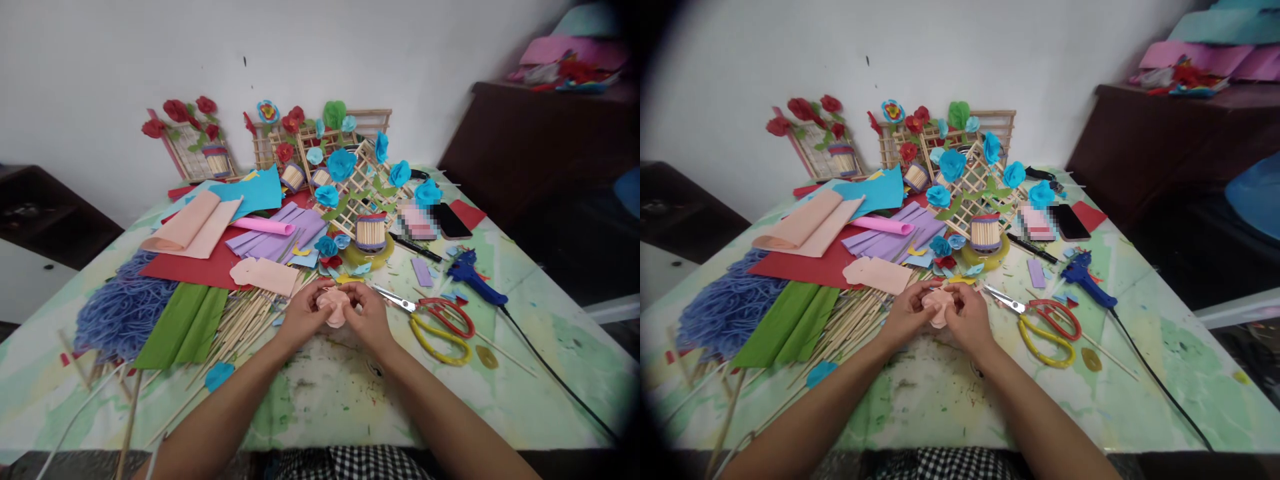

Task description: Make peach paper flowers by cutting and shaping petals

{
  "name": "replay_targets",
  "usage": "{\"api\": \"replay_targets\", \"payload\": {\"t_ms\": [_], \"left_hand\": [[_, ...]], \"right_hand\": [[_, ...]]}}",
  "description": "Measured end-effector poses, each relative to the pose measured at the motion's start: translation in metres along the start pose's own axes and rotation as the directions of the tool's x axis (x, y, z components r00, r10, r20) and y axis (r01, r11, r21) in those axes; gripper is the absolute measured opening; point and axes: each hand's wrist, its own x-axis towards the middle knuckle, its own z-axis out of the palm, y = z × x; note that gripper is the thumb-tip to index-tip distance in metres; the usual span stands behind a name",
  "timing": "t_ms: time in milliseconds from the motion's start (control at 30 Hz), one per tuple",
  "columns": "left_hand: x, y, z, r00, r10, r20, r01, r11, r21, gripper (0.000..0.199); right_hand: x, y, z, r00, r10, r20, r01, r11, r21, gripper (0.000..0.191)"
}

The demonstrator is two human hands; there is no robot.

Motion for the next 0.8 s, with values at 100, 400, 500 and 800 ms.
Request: {"api": "replay_targets", "payload": {"t_ms": [100,400,500,800], "left_hand": [[0.001,0.002,-0.003,1.0,-0.016,0.005,0.016,1.0,-0.011,0.042],[0.021,0.029,-0.056,0.931,0.107,-0.349,-0.125,0.992,-0.03,0.044],[0.026,0.044,-0.095,0.763,0.257,-0.593,-0.36,0.931,-0.059,0.041],[0.029,0.048,-0.155,0.586,0.273,-0.763,-0.54,0.833,-0.117,0.026]], "right_hand": [[0.0,0.001,0.0,1.0,-0.007,-0.012,0.007,1.0,0.002,0.026],[0.001,0.002,-0.005,0.998,0.019,-0.059,-0.018,1.0,0.017,0.019],[0.001,-0.002,-0.002,0.994,-0.105,-0.018,0.101,0.985,-0.14,0.017],[0.092,-0.07,0.109,0.881,-0.191,0.432,0.422,0.731,-0.536,0.024]]}}
